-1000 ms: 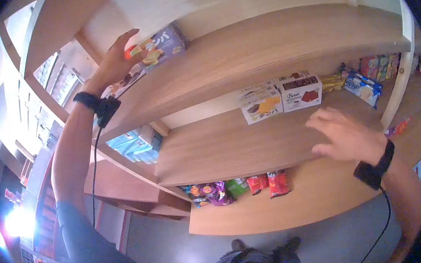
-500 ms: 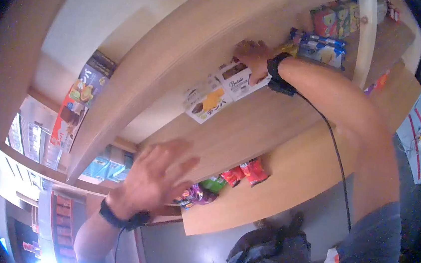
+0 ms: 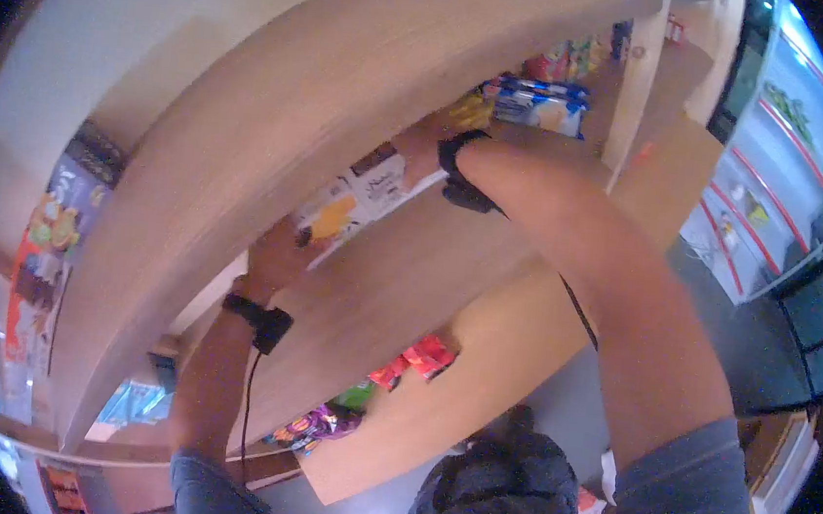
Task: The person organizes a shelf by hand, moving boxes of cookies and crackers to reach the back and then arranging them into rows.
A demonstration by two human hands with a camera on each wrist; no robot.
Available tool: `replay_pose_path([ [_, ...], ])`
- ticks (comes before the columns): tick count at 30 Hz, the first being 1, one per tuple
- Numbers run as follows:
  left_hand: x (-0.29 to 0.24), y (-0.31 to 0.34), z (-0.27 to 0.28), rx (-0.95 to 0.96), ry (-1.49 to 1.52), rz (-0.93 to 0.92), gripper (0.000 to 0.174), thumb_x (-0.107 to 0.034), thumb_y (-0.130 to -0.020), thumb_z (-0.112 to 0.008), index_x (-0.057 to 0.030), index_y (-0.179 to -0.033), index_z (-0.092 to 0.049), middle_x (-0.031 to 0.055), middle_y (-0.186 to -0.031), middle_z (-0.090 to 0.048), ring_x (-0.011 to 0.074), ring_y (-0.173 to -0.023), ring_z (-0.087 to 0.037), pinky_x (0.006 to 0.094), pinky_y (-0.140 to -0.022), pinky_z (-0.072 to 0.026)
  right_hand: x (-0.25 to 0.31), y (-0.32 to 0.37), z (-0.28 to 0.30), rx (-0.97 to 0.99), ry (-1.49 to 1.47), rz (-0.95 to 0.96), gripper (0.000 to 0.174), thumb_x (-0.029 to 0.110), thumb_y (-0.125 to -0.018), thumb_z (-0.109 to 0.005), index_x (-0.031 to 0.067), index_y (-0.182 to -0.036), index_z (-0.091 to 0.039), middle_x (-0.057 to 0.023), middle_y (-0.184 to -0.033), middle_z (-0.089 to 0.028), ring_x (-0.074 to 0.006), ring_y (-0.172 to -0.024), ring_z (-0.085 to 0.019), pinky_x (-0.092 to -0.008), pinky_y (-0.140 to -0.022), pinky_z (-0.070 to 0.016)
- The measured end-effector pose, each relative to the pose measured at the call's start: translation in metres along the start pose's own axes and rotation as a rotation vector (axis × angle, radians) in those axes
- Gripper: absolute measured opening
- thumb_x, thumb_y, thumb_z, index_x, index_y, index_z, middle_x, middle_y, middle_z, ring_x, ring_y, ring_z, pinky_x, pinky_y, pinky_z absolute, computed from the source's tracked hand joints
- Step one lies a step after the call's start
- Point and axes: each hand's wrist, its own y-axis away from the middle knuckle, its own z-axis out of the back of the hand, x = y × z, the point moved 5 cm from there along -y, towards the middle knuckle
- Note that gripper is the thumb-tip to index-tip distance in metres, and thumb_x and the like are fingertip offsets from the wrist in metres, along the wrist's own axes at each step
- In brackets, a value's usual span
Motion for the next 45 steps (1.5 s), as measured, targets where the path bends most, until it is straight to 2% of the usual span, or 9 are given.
replay_pose_path([
  [2, 0.013, -0.005, -0.025, 0.339, 0.194, 0.247, 0.087, -0.052, -0.085, -0.083, -0.0007, -0.149, -0.054, 0.0252, -0.143, -0.063, 0.0445, -0.135, -0.058, 0.0515, -0.117, -0.0430, -0.005, -0.007, -0.005, 0.007, 0.007, -0.025, 0.104, 0.041, -0.057, -0.096, 0.0126, -0.147, -0.054, -0.0217, -0.148, -0.058, -0.0409, -0.140, -0.052, -0.0528, -0.112, -0.0489],
  [7, 0.015, -0.002, 0.001, 0.108, 0.071, 0.122, 0.094, -0.053, -0.080, -0.085, -0.0002, -0.149, -0.052, 0.0259, -0.145, -0.060, 0.0428, -0.137, -0.055, 0.0519, -0.116, -0.0437, -0.005, -0.019, -0.018, 0.034, -0.014, -0.027, 0.102, 0.040, -0.057, -0.096, 0.0118, -0.146, -0.055, -0.0221, -0.146, -0.059, -0.0415, -0.138, -0.053, -0.0522, -0.112, -0.0489],
  [17, 0.002, -0.002, 0.008, -0.026, -0.095, 0.251, 0.106, -0.056, -0.069, -0.088, 0.0009, -0.150, -0.049, 0.0273, -0.147, -0.053, 0.0395, -0.139, -0.051, 0.0529, -0.115, -0.0450, -0.018, -0.016, 0.011, -0.003, -0.150, 0.011, 0.099, 0.038, -0.058, -0.096, 0.0102, -0.144, -0.056, -0.0230, -0.141, -0.061, -0.0429, -0.136, -0.055, -0.0510, -0.112, -0.0490],
  [23, 0.032, -0.012, -0.027, -0.134, -0.167, 0.194, 0.106, -0.059, -0.064, -0.092, 0.0080, -0.137, -0.051, 0.0303, -0.134, -0.064, 0.0437, -0.123, -0.065, 0.0457, -0.105, -0.0540, -0.015, -0.021, 0.015, -0.069, 0.081, 0.162, 0.114, 0.044, -0.060, -0.093, 0.0081, -0.156, -0.042, -0.0252, -0.160, -0.037, -0.0489, -0.151, -0.035, -0.0555, -0.119, -0.0432],
  [28, 0.026, 0.037, -0.012, 0.039, 0.034, 0.429, 0.107, -0.056, -0.064, -0.093, 0.0070, -0.138, -0.049, 0.0288, -0.131, -0.064, 0.0435, -0.120, -0.067, 0.0453, -0.106, -0.0544, -0.016, -0.010, 0.017, -0.125, 0.080, 0.133, 0.109, 0.046, -0.061, -0.093, 0.0097, -0.152, -0.047, -0.0230, -0.157, -0.041, -0.0477, -0.148, -0.037, -0.0590, -0.119, -0.0420],
  [30, 0.022, 0.063, -0.003, 0.087, -0.005, 0.648, 0.108, -0.053, -0.062, -0.094, 0.0033, -0.142, -0.049, 0.0263, -0.133, -0.062, 0.0446, -0.122, -0.065, 0.0473, -0.104, -0.0555, -0.011, -0.004, 0.018, -0.253, 0.159, 0.125, 0.115, 0.052, -0.074, -0.092, -0.0061, -0.157, -0.038, -0.0307, -0.167, -0.031, -0.0444, -0.155, -0.030, -0.0514, -0.124, -0.0366],
  [33, 0.017, 0.074, -0.012, -0.070, -0.106, 0.694, 0.109, -0.049, -0.062, -0.094, -0.0007, -0.147, -0.047, 0.0249, -0.136, -0.058, 0.0453, -0.126, -0.061, 0.0496, -0.105, -0.0548, 0.000, 0.011, 0.044, 0.062, 0.107, 0.063, 0.115, 0.049, -0.073, -0.093, -0.0021, -0.158, -0.035, -0.0261, -0.169, -0.023, -0.0452, -0.158, -0.019, -0.0564, -0.127, -0.0302],
  [36, 0.025, 0.071, -0.013, -0.024, -0.117, 0.668, 0.111, -0.052, -0.061, -0.093, -0.0028, -0.150, -0.046, 0.0259, -0.139, -0.055, 0.0454, -0.130, -0.057, 0.0506, -0.108, -0.0530, 0.000, 0.022, 0.056, -0.075, 0.159, 0.145, 0.109, 0.047, -0.072, -0.093, -0.0030, -0.154, -0.042, -0.0282, -0.155, -0.044, -0.0434, -0.148, -0.040, -0.0516, -0.121, -0.0397],
  [45, 0.025, 0.074, -0.011, -0.031, -0.086, 0.594, 0.116, -0.061, -0.062, -0.089, 0.0017, -0.149, -0.046, 0.0249, -0.134, -0.060, 0.0415, -0.128, -0.059, 0.0492, -0.108, -0.0522, -0.023, -0.025, 0.003, -0.244, -0.013, 0.177, 0.112, 0.040, -0.057, -0.095, 0.0089, -0.153, -0.046, -0.0212, -0.154, -0.046, -0.0411, -0.146, -0.043, -0.0514, -0.120, -0.0444],
])
